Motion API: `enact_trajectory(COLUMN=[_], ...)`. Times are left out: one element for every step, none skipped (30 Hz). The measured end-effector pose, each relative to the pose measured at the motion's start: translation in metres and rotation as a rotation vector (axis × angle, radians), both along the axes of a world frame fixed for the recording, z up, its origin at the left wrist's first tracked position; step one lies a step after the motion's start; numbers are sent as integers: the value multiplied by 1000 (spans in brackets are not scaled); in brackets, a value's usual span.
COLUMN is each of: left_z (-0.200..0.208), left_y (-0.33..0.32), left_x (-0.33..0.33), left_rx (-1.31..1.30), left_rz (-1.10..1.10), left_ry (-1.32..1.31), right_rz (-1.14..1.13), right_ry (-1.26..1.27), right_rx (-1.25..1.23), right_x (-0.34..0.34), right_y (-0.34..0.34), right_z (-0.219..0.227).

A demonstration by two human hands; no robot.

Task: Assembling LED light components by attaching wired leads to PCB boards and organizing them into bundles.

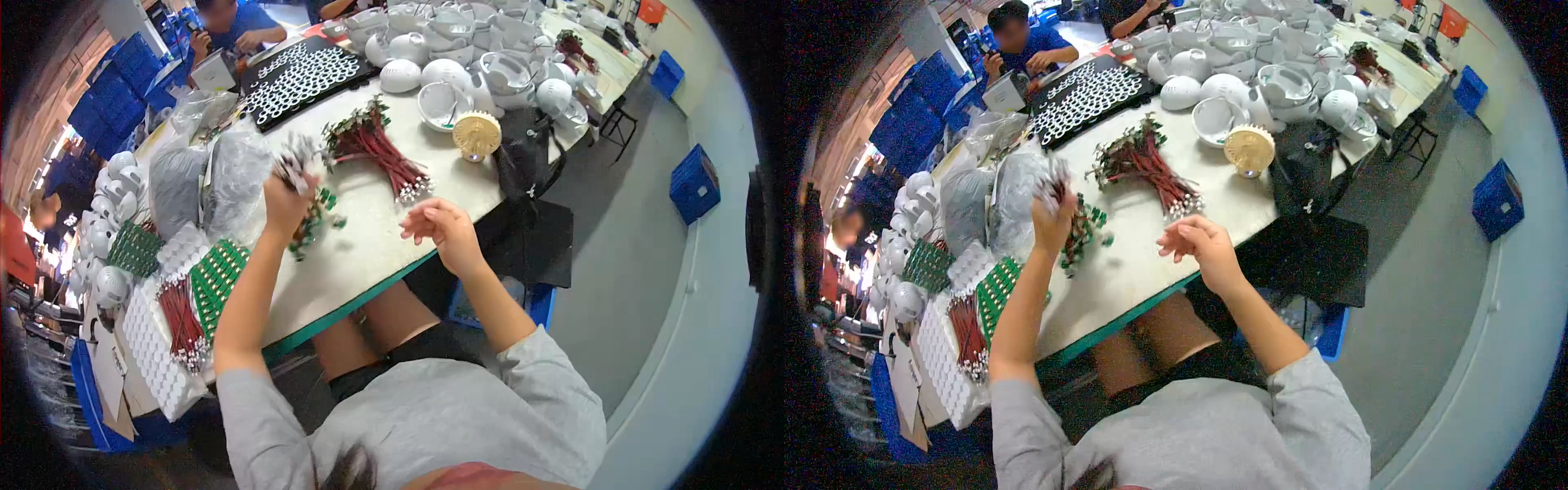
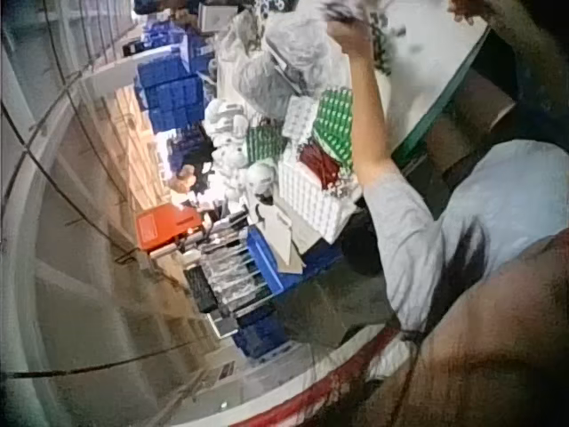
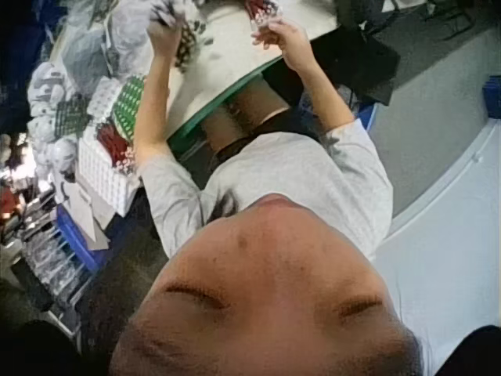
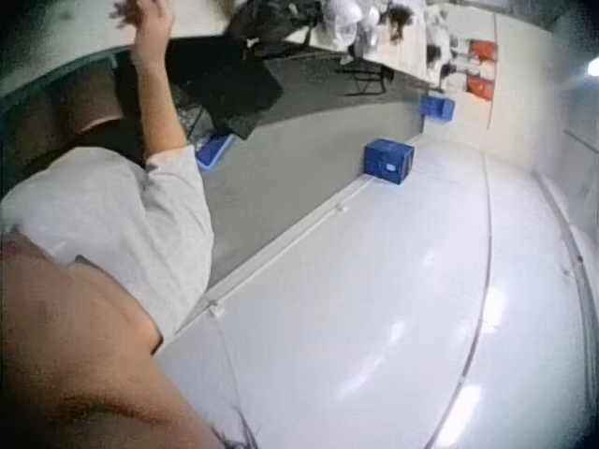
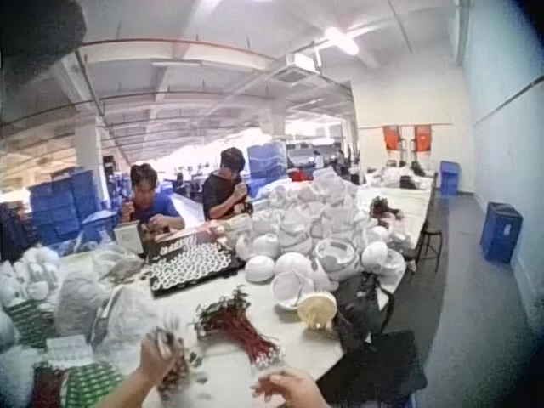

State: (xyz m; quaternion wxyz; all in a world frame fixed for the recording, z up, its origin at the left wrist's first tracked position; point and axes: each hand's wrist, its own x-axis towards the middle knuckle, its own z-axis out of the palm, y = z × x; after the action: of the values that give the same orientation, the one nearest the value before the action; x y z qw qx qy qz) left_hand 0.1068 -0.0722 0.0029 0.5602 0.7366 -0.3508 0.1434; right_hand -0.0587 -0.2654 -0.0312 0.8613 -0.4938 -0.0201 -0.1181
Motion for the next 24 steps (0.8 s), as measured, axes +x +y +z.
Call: enact_trajectory(left_z=[6, 8, 15, 28, 28, 22, 21, 20, 24, 20, 21, 24, 36, 35, 32, 40, 40, 45, 55, 64, 72, 82, 91, 91], left_y=[-2, -2, -9, -18, -22, -20, -18, -17, -11, -10, -4, 0, 3, 4, 5, 4, 8, 9, 16, 28, 37, 42, 42, 42], left_x=[11, 10, 7, -7, -11, -11, -16, -22, -26, -26, -29, -33, -42, -39, -36, -41, -36, -37, -42, -42, -47, -52, -59, -64], left_rx=[-62, -270, -292, -214, -301, -200, -150, -260, -50, -101, -118, -136, -125, -101, -123, -19, 136, 268, 401, 508, 503, 498, 410, 452], left_rz=[66, -89, -83, 64, -34, 35, -78, -223, -131, -164, -195, -227, -216, -196, -196, -167, -92, -61, -18, -29, 35, 90, 146, 239], left_ry=[-110, 110, 73, 153, 193, 195, 233, 326, 197, 244, 287, 329, 284, 221, 240, 196, 3, -36, -68, -26, -144, -262, -392, -540], right_rz=[9, 38, 41, 30, 47, 4, -48, -58, -88, -6, 76, 67, -13, -93, 52, -60, -4, 49, -48, 31, 111, 139, 142, 110], right_ry=[-6, -11, -46, -53, -35, -106, -184, -173, -224, -143, -65, -208, -287, -368, -188, -425, -372, -402, -501, -273, -197, -252, -279, -292], right_rx=[-57, -109, -175, -256, -394, -617, -838, -902, -931, -942, -956, -890, -888, -881, -770, -726, -869, -667, -607, -613, -536, -597, -562, -575], right_x=[5, 10, 15, 19, 23, 30, 37, 50, 56, 64, 75, 91, 101, 108, 114, 120, 128, 134, 123, 124, 118, 124, 124, 110], right_y=[4, 8, 11, 15, 21, 26, 32, 41, 52, 61, 70, 78, 87, 93, 98, 99, 93, 90, 96, 95, 99, 93, 92, 102], right_z=[2, 6, 8, 11, 16, 21, 25, 18, 23, 26, 30, 20, 17, 16, 17, 18, 10, 8, 30, 38, 55, 50, 45, 55])
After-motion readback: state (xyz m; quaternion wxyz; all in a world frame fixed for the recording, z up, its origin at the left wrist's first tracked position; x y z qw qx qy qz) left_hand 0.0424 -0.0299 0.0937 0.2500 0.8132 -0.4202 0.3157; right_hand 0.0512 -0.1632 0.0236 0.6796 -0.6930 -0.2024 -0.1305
